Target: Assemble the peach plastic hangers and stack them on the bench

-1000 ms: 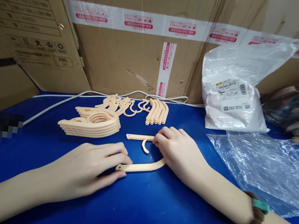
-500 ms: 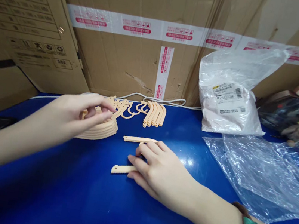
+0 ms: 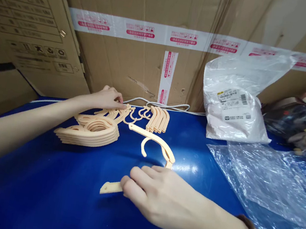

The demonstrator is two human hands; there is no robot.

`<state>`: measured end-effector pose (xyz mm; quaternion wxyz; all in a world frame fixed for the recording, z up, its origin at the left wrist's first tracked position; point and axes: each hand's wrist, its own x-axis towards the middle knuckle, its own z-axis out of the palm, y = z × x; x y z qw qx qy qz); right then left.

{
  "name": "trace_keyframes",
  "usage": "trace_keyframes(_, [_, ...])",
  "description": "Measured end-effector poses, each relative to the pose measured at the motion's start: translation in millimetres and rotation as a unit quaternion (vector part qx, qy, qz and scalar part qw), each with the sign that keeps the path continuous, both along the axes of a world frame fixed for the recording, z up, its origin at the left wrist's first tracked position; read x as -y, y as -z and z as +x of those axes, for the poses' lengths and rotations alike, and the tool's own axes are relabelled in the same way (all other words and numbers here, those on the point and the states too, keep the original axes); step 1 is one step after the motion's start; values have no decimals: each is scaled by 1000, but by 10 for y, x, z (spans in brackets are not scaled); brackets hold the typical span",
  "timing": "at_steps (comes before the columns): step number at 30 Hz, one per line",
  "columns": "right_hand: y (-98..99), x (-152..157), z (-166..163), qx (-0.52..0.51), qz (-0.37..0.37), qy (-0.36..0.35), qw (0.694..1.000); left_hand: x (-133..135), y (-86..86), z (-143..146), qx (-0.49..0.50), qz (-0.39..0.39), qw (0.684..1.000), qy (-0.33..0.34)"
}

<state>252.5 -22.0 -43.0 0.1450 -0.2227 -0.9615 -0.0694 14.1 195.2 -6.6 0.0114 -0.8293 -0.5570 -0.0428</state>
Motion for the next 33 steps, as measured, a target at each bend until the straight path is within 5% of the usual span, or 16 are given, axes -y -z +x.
trace_keyframes(12, [28, -16, 20, 1, -14, 20, 1000, -156, 88, 47, 80, -33, 996, -9])
trace_keyframes(18, [24, -11, 24, -4, -18, 29, 999, -79, -99, 84, 162, -49, 985, -17])
trace_keyframes(22, [24, -3, 33, -10, -2, 52, 999, 28, -314, 71, 212, 17, 977, -12])
trace_keyframes(25, [6, 2, 41, -23, -12, 73, 997, 280, -520, 101, 262, 153, 953, 3])
trace_keyframes(27, [-6, 1, 46, -32, -29, 83, 996, 559, -647, 152, 272, 284, 915, 87])
trace_keyframes(30, [-2, -5, 49, -44, -44, 90, 994, 1100, -704, 266, 209, 312, 913, 158])
trace_keyframes(33, [21, -19, 48, -36, -50, 100, 993, 1659, -520, 374, 118, 303, 919, 222])
